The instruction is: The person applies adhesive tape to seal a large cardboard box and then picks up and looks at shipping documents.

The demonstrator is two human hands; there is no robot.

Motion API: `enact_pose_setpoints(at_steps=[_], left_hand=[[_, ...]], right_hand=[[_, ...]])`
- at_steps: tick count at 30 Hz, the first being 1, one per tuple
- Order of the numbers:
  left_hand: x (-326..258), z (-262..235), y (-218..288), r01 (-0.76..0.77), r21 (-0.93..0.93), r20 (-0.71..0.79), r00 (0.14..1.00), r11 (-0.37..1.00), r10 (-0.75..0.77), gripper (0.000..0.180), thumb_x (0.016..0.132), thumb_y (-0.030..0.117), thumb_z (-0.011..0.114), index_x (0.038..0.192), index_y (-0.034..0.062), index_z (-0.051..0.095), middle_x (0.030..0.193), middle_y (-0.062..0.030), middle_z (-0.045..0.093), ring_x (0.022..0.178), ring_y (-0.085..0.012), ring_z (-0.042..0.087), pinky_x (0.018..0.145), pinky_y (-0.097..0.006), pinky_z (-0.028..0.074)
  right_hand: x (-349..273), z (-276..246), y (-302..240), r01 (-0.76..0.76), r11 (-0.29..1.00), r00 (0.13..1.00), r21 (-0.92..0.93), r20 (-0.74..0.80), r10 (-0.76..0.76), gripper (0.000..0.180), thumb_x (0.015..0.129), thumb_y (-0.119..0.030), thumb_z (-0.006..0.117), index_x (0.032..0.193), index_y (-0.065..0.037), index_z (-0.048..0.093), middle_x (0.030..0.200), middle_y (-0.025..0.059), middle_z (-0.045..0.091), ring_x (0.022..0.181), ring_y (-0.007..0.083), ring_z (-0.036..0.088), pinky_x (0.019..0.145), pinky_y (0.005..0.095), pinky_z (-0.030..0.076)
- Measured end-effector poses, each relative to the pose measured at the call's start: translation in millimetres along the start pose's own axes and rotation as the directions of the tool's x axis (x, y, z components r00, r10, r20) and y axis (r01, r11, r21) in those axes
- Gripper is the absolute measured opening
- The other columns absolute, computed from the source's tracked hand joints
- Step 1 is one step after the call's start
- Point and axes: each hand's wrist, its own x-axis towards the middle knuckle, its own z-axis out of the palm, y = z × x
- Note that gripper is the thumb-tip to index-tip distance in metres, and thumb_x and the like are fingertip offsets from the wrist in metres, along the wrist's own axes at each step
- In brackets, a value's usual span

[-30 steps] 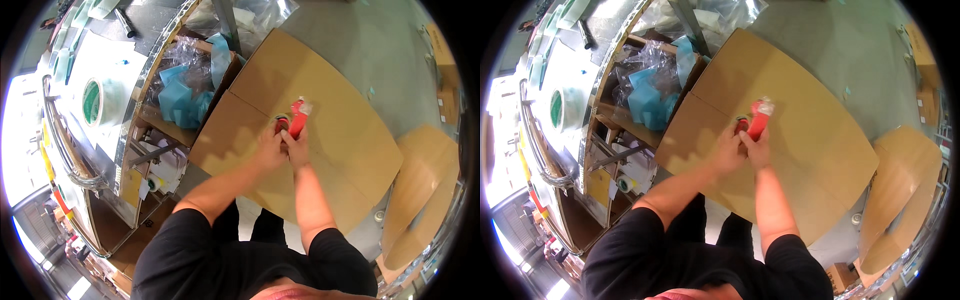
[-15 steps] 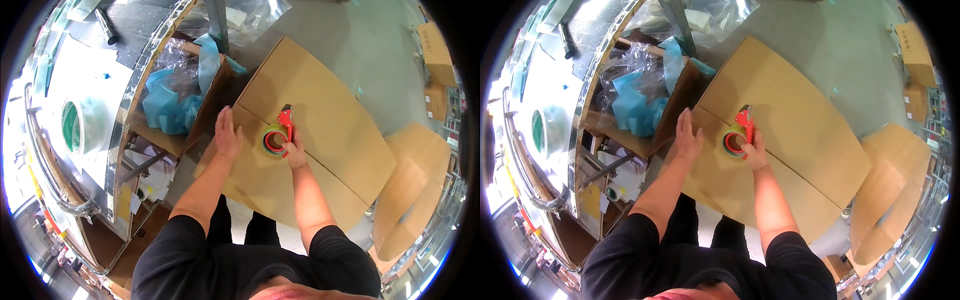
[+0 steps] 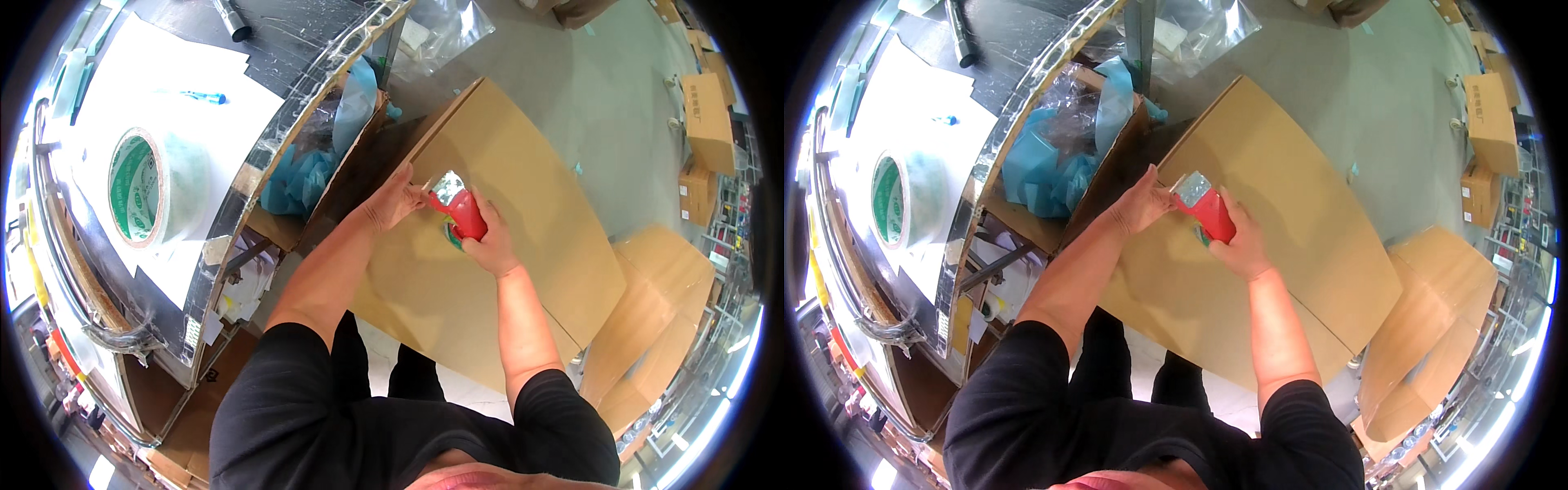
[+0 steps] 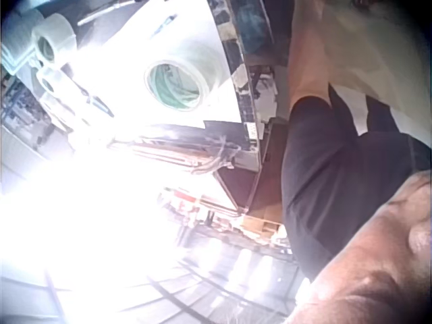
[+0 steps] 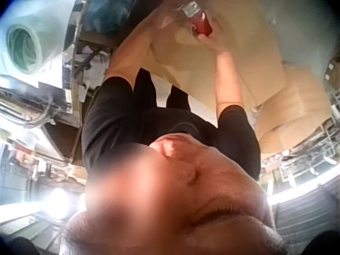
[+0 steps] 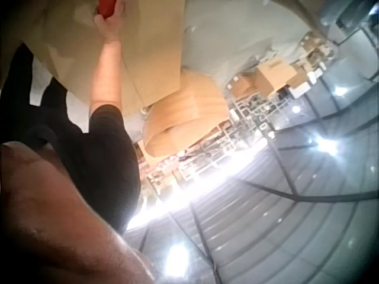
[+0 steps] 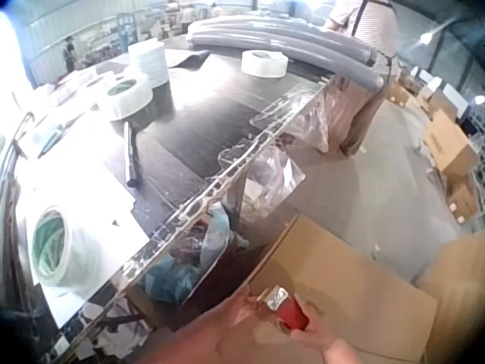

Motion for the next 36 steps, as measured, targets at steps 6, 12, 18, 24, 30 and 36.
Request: enact_pose_setpoints(at_steps=[6, 12, 18, 24, 30, 36], left_hand=[[3, 37, 5, -0.025, 0.011, -0.422, 0.906, 1.0, 0.027, 0.025, 0.095, 0.02, 0.059, 0.098, -0.0038, 0.065, 0.104, -0.0092, 0.065, 0.093, -0.019, 0.062, 0.087, -0.031, 0.049], [19, 20, 3, 0.091, 0.489, -0.546, 0.808, 0.867, 0.223, 0.023, 0.092, 0.017, 0.059, 0.082, -0.0032, 0.066, 0.081, -0.0085, 0.067, 0.068, -0.0159, 0.064, 0.062, -0.029, 0.052], [-1, -11, 20, -0.054, 0.92, -0.296, 0.556, 0.389, 0.776, 0.018, 0.087, 0.015, 0.061, 0.08, -0.0005, 0.066, 0.078, -0.0093, 0.065, 0.068, -0.0214, 0.064, 0.063, -0.033, 0.051], [0, -56, 65, 0.219, 0.871, -0.483, 0.55, 0.44, 0.682, 0.028, 0.089, 0.026, 0.059, 0.079, 0.0016, 0.068, 0.08, -0.0154, 0.067, 0.075, -0.0318, 0.064, 0.072, -0.04, 0.051], [24, -71, 40, 0.55, 0.809, -0.578, 0.685, 0.206, 0.444, 0.04, 0.089, 0.043, 0.057, 0.093, 0.0063, 0.072, 0.098, -0.0186, 0.068, 0.097, -0.0378, 0.063, 0.086, -0.044, 0.048], [19, -50, 51, 0.577, 0.812, -0.531, 0.791, -0.084, 0.304, 0.056, 0.092, 0.052, 0.048, 0.121, 0.0062, 0.062, 0.119, -0.0218, 0.062, 0.115, -0.0369, 0.056, 0.096, -0.042, 0.043]], right_hand=[[5, -4, -17, -0.026, 0.947, 0.997, -0.32, 0.066, 0.05, 0.081, 0.064, -0.015, 0.065, 0.142, -0.019, 0.043, 0.105, 0.0134, 0.055, 0.094, 0.0328, 0.058, 0.082, 0.0401, 0.049], [-42, -26, -2, -0.111, 0.792, 0.971, -0.6, 0.103, 0.214, 0.076, 0.067, -0.02, 0.07, 0.139, -0.03, 0.047, 0.101, 0.0103, 0.054, 0.091, 0.0301, 0.058, 0.077, 0.0395, 0.05], [-49, -18, 5, -0.184, 0.68, 0.949, -0.71, 0.051, 0.31, 0.071, 0.07, -0.023, 0.069, 0.137, -0.032, 0.048, 0.101, 0.0095, 0.053, 0.091, 0.0297, 0.059, 0.075, 0.0408, 0.052], [-1, 11, -15, -0.108, 0.703, 0.976, -0.703, 0.059, 0.209, 0.067, 0.071, -0.022, 0.067, 0.136, -0.028, 0.051, 0.1, 0.0097, 0.051, 0.09, 0.0285, 0.059, 0.071, 0.0415, 0.052], [1, 10, -13, -0.075, 0.659, 0.977, -0.748, 0.077, 0.199, 0.066, 0.071, -0.024, 0.067, 0.135, -0.028, 0.052, 0.099, 0.0089, 0.052, 0.087, 0.0276, 0.059, 0.07, 0.0406, 0.052], [0, 6, -6, -0.127, 0.686, 0.962, -0.716, 0.079, 0.26, 0.069, 0.071, -0.024, 0.066, 0.137, -0.029, 0.049, 0.099, 0.0095, 0.052, 0.092, 0.0281, 0.058, 0.075, 0.0419, 0.051]])
